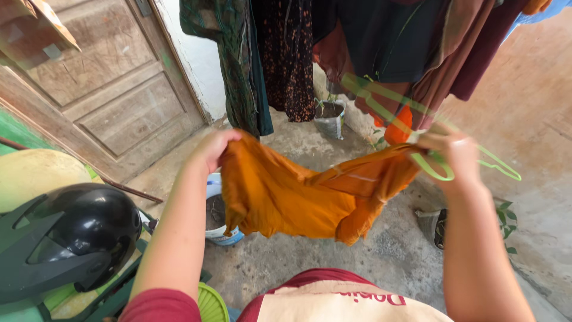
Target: The person washes items of clothing in a bucket of water by hand, wrings them out, and attaches them to hangers before hanging them on a clothesline.
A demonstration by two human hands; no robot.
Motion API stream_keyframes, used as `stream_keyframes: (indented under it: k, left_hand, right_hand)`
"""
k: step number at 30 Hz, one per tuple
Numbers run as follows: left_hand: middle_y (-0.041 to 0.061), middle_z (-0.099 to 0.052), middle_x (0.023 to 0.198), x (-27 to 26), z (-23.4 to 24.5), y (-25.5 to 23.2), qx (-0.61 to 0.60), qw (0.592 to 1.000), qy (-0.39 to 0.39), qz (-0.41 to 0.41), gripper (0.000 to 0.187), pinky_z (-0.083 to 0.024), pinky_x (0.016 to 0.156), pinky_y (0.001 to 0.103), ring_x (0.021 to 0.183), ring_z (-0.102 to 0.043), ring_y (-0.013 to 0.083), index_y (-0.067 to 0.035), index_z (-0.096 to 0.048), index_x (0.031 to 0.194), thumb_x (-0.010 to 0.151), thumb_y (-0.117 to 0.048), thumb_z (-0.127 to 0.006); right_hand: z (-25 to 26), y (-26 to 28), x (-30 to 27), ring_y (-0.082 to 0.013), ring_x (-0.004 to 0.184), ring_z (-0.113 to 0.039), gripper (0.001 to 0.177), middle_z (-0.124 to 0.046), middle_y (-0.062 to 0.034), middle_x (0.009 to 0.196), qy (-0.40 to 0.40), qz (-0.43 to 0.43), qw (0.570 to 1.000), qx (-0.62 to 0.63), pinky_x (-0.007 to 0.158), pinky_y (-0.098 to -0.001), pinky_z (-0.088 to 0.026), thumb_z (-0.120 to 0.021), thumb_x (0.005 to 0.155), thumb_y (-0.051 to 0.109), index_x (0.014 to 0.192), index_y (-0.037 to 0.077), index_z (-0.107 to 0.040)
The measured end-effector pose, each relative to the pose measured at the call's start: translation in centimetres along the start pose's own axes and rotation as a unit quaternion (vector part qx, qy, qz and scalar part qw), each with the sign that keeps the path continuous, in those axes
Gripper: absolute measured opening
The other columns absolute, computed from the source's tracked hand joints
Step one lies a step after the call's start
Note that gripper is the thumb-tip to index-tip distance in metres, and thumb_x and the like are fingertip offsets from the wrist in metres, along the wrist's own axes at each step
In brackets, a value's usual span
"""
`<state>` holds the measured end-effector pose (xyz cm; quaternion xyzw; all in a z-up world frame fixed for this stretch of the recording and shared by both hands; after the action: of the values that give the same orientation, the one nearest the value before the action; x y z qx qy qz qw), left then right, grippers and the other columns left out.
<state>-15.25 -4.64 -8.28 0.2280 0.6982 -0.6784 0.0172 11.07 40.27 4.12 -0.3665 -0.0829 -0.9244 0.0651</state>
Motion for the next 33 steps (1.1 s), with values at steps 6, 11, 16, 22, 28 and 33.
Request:
stream_keyframes:
  k: [6, 11, 16, 22, 28, 33]
  left_hand:
    - [0.007, -0.075, 0.114, -6.5, -7.1, -5.5, -0.186, 0.927, 0.325, -0.035, 0.027, -0.056, 0.097, 0.044, 0.107, -0.071, 0.0244, -0.008, -0.069, 0.111, 0.098, -0.031, -0.062]
    - [0.008, -0.070, 0.132, -9.3, -10.8, -8.8, -0.123, 0.894, 0.408, -0.139, 0.058, -0.050, 0.102, 0.043, 0.122, -0.064, 0.0244, -0.009, -0.064, 0.135, 0.101, -0.056, -0.060]
    - [0.005, -0.060, 0.147, -10.9, -12.8, -11.7, -0.048, 0.894, 0.409, -0.176, 0.079, -0.047, 0.117, 0.043, 0.139, -0.056, 0.0214, -0.013, -0.051, 0.150, 0.093, -0.067, -0.059]
    - [0.015, -0.057, 0.149, -11.8, -13.1, -13.3, -0.152, 0.867, 0.419, -0.223, 0.085, -0.047, 0.119, 0.048, 0.139, -0.056, 0.0278, -0.002, -0.049, 0.151, 0.094, -0.063, -0.066]
    - [0.018, -0.056, 0.149, -10.8, -12.2, -12.2, -0.220, 0.874, 0.372, -0.221, 0.089, -0.046, 0.121, 0.045, 0.140, -0.055, 0.0288, 0.002, -0.048, 0.150, 0.093, -0.064, -0.065]
    - [0.018, -0.055, 0.151, -10.2, -11.9, -11.4, -0.242, 0.887, 0.367, -0.143, 0.099, -0.042, 0.122, 0.041, 0.141, -0.053, 0.0271, 0.003, -0.049, 0.150, 0.087, -0.071, -0.065]
  right_hand:
    - [-5.1, 2.5, -2.0, -0.0320, 0.079, -0.065, 0.022, -0.064, -0.0058, 0.086, 0.087, -0.021, 0.996, -0.007, 0.067, -0.0447, -0.051, -0.080, 0.077, 0.032, 0.080, 0.012, -0.072]
    - [-7.3, 2.0, -2.8, -0.0327, 0.082, -0.065, 0.030, -0.064, -0.0061, 0.084, 0.144, -0.084, 0.986, -0.028, 0.069, -0.0449, -0.051, -0.080, 0.081, 0.035, 0.075, 0.011, -0.065]
    - [-8.0, 1.9, -2.5, -0.0320, 0.087, -0.067, 0.023, -0.068, -0.0060, 0.090, 0.167, -0.104, 0.980, 0.015, 0.076, -0.0448, -0.053, -0.079, 0.079, 0.032, 0.080, 0.012, -0.068]
    - [-6.8, 2.6, -2.2, -0.0277, 0.091, -0.066, 0.042, -0.069, -0.0078, 0.095, 0.310, -0.137, 0.938, 0.068, 0.078, -0.0410, -0.052, -0.089, 0.070, 0.038, 0.098, 0.014, -0.070]
    - [-1.3, -1.1, -1.8, -0.0115, 0.065, -0.051, 0.032, -0.065, 0.0083, 0.082, 0.158, -0.328, 0.888, 0.282, 0.053, -0.0314, -0.039, -0.069, 0.090, 0.018, 0.122, 0.018, -0.066]
    - [2.0, -4.6, -3.3, -0.0081, 0.055, -0.031, 0.022, -0.038, 0.0042, 0.066, 0.167, -0.244, 0.684, 0.666, 0.048, -0.0284, -0.023, -0.057, 0.107, 0.012, 0.105, -0.009, -0.064]
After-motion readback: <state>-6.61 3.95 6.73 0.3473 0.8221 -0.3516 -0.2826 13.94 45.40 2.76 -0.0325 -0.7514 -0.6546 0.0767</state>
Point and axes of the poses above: each hand's wrist, its own x-axis towards the middle knuckle, its own z-axis out of the back of the hand, y = z × x, the point moved 5 cm from there along x, towards the middle knuckle
